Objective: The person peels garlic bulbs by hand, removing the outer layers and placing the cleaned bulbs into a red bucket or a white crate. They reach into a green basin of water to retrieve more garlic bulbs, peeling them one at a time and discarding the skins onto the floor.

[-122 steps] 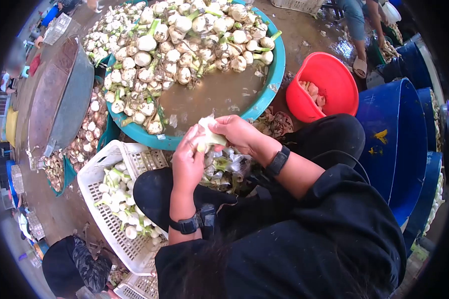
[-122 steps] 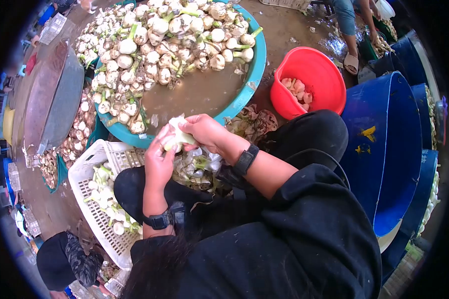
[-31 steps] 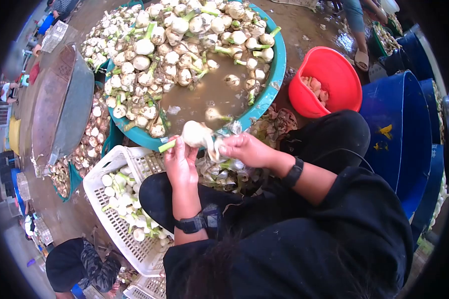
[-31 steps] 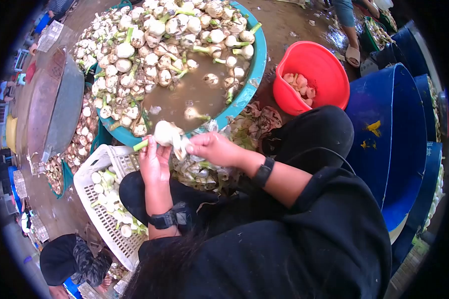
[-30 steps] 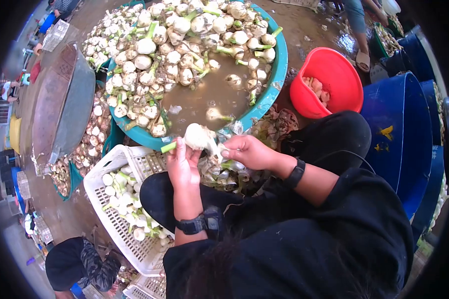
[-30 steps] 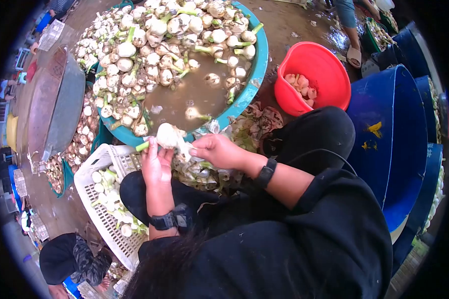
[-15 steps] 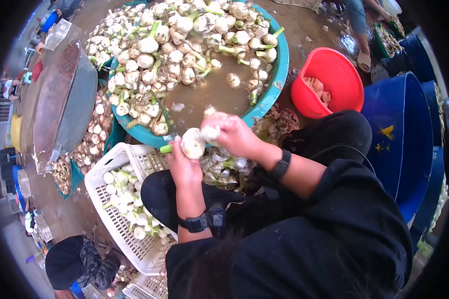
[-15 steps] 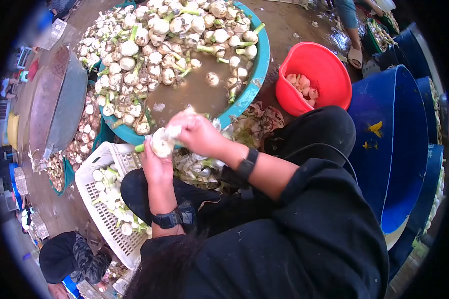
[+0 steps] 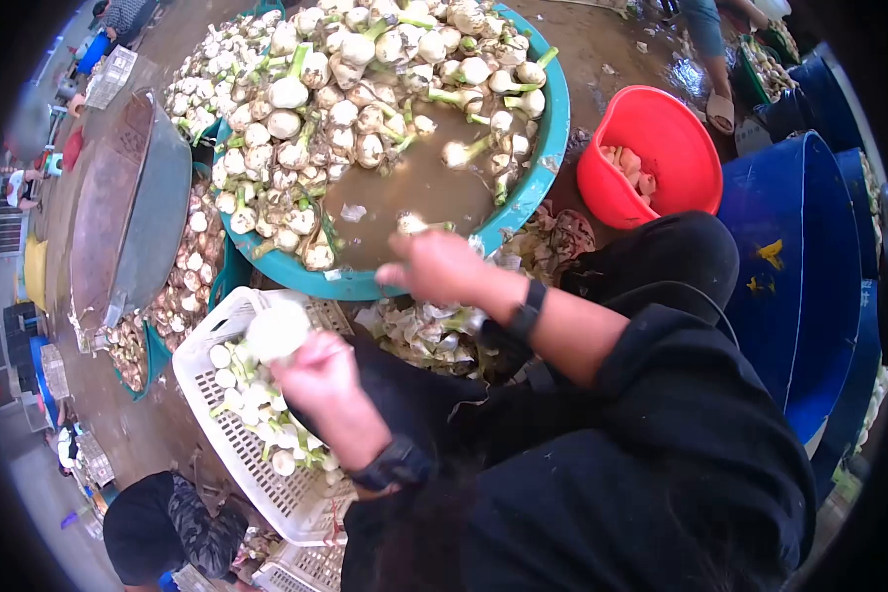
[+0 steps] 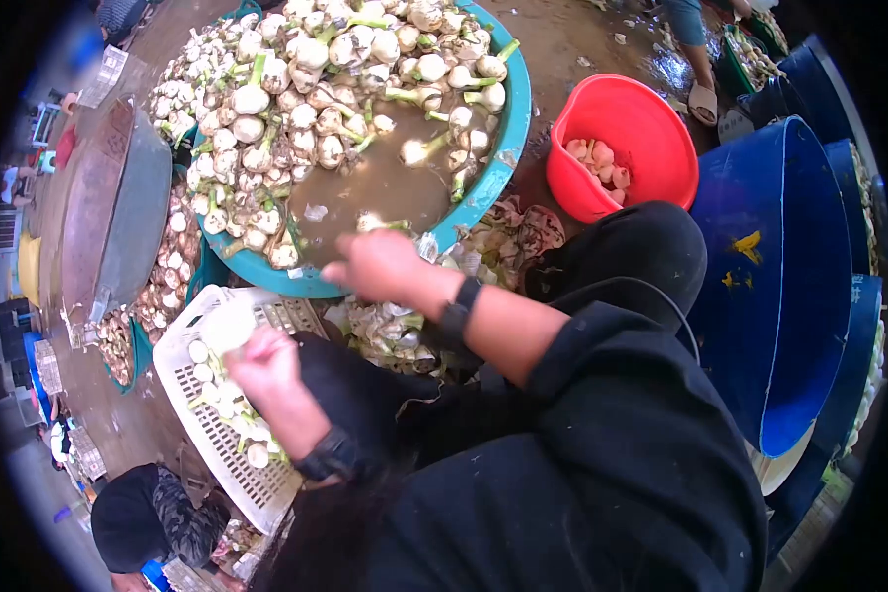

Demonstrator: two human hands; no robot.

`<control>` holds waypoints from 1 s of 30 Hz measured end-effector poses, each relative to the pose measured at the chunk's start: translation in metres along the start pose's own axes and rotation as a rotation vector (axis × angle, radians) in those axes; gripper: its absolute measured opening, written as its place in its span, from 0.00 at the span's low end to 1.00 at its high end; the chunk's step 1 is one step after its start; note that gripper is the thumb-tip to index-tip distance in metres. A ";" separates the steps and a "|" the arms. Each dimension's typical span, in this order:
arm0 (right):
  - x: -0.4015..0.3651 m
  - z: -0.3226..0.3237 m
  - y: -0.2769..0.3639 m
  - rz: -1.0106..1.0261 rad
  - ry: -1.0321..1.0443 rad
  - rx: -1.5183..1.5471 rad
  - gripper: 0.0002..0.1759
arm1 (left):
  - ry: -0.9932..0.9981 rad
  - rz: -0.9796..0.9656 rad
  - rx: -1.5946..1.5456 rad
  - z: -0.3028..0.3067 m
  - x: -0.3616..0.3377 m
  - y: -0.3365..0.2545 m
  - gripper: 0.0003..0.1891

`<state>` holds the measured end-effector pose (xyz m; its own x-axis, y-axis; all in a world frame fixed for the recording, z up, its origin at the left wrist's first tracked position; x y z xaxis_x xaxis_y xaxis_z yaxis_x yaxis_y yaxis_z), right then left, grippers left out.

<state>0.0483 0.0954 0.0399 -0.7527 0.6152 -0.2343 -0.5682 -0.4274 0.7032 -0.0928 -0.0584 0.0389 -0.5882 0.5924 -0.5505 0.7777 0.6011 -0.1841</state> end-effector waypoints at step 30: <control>-0.024 -0.001 -0.023 0.314 -0.312 0.284 0.12 | 0.175 0.332 1.746 -0.016 0.014 0.087 0.26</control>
<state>0.0790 0.0898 0.0290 -0.7130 0.6727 0.1978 -0.1857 -0.4532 0.8719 -0.0370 0.0109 0.0278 -0.2975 0.6726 -0.6776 0.0986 -0.6843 -0.7225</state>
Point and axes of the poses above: each hand's wrist, its own x-axis towards the middle knuckle, its own z-axis out of the back of the hand, y = z × x, the point moved 5 cm from there along x, towards the middle knuckle, and after that the axes turned 2 degrees about z, right-handed, at the moved point
